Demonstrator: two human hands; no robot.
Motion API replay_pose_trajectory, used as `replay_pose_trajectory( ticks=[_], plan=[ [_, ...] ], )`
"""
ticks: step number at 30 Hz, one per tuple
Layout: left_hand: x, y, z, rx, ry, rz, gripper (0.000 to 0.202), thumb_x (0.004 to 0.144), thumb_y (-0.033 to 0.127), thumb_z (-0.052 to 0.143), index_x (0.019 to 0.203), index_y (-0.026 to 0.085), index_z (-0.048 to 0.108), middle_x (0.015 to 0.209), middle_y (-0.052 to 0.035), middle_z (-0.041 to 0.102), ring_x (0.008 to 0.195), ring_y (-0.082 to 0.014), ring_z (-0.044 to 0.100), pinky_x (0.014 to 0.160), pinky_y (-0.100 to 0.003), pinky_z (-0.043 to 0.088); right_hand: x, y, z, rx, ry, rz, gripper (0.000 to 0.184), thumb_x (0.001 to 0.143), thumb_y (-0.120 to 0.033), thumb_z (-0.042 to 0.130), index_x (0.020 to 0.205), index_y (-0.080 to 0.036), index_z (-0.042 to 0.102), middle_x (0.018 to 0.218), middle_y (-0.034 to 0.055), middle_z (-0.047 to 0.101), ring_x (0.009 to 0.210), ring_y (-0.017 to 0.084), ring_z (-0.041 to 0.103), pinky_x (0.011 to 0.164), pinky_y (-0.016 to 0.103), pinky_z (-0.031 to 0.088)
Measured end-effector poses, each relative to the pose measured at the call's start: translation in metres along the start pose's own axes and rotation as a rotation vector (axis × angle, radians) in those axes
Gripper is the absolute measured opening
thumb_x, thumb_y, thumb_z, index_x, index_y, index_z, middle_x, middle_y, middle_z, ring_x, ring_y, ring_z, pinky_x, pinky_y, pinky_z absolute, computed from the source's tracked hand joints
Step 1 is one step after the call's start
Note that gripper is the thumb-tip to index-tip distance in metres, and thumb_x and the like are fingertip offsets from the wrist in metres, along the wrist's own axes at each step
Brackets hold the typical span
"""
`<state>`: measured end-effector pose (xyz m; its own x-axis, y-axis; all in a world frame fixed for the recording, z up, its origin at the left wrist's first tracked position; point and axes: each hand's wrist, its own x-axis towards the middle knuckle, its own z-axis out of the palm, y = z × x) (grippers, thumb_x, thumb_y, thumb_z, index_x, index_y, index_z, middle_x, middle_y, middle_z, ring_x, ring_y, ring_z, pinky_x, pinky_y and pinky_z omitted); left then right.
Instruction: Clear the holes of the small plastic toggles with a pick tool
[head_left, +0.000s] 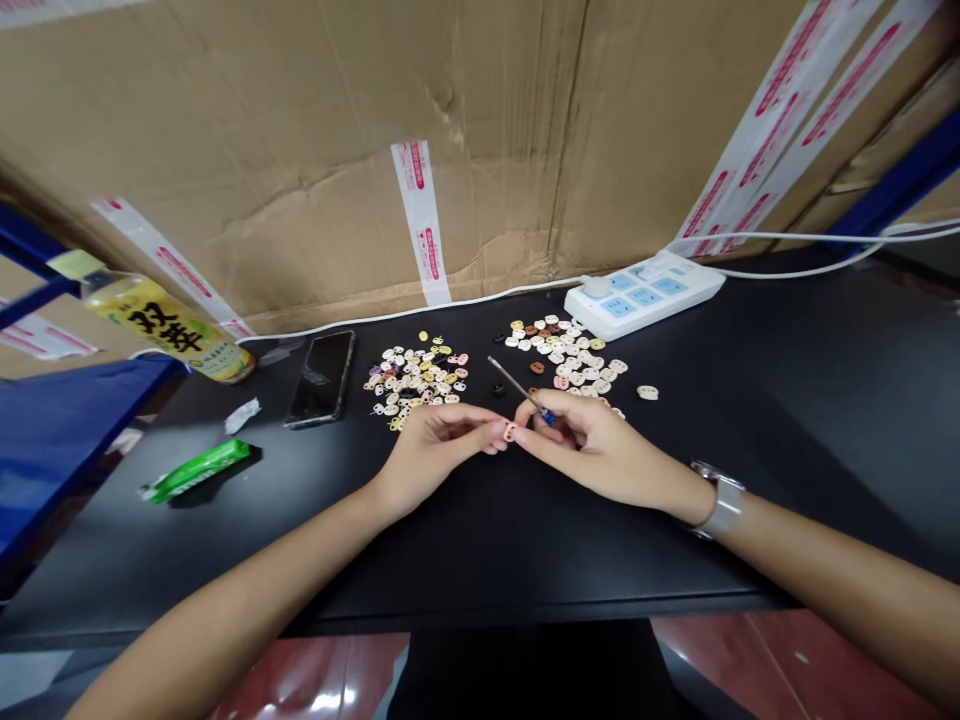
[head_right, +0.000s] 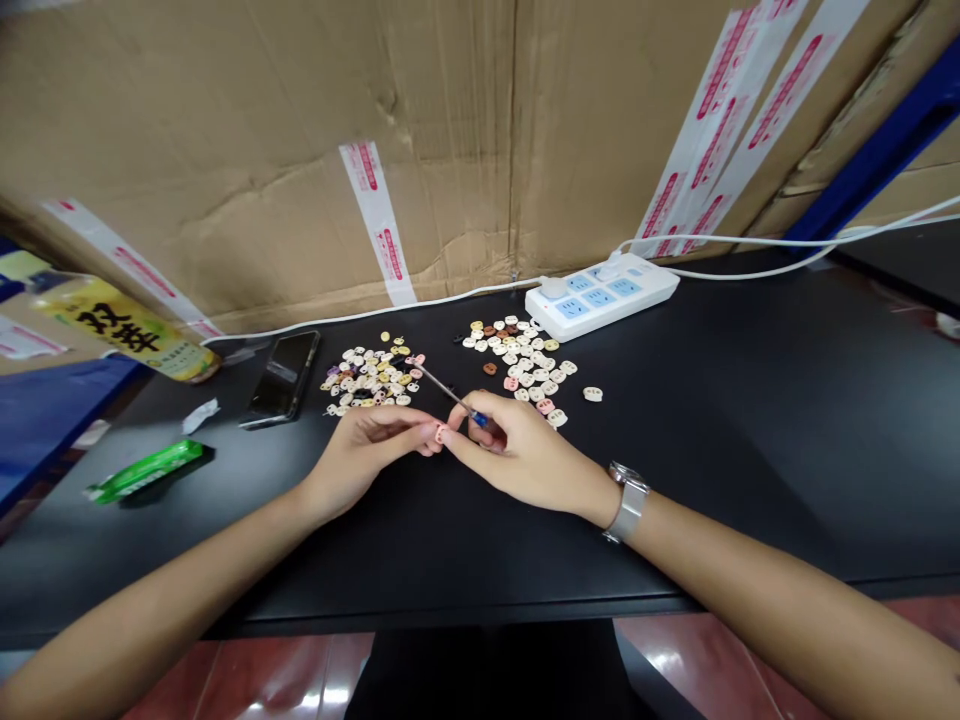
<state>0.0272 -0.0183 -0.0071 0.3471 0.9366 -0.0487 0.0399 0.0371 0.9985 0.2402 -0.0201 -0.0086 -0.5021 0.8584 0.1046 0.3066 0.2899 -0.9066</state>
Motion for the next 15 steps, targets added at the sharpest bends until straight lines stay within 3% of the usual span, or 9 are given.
replay_pose_trajectory(
  ticks=[4,9,12,15],
  plan=[
    [-0.004,0.002,0.003,0.068,-0.026,0.024,0.019,0.080,0.030,0.076,0.088,0.013,0.079,0.081,-0.0079,0.077,0.075,-0.0164,0.070,0.077,-0.029,0.057,0.001,0.001,0.000,0.079,-0.014,-0.005,0.024,0.092,-0.041,0.060,0.087,-0.017,0.063,0.065,-0.0068,0.034,0.056,0.009,0.033,0.051,0.024,0.028],
    [-0.006,0.004,0.007,0.065,0.037,0.091,0.016,0.082,0.030,0.075,0.083,0.014,0.074,0.075,-0.0040,0.073,0.072,-0.0129,0.067,0.075,-0.025,0.055,0.000,-0.002,0.001,0.108,0.012,-0.013,0.024,0.092,-0.039,0.061,0.086,-0.016,0.063,0.063,-0.0071,0.034,0.055,0.008,0.033,0.051,0.023,0.031],
    [-0.004,0.010,0.001,0.102,0.089,0.129,0.017,0.083,0.032,0.073,0.084,0.015,0.072,0.074,-0.0023,0.070,0.068,-0.0119,0.064,0.070,-0.024,0.053,-0.001,-0.002,0.000,0.120,0.027,-0.001,0.023,0.092,-0.039,0.061,0.086,-0.017,0.061,0.064,-0.0070,0.034,0.056,0.008,0.035,0.053,0.023,0.032],
    [0.002,0.015,-0.013,0.332,0.075,0.190,0.016,0.084,0.032,0.072,0.085,0.016,0.074,0.085,-0.0055,0.073,0.075,-0.0150,0.065,0.073,-0.027,0.052,-0.001,0.001,-0.002,0.093,0.050,-0.009,0.023,0.092,-0.040,0.061,0.087,-0.017,0.063,0.064,-0.0065,0.036,0.057,0.009,0.036,0.054,0.024,0.032]
  ],
)
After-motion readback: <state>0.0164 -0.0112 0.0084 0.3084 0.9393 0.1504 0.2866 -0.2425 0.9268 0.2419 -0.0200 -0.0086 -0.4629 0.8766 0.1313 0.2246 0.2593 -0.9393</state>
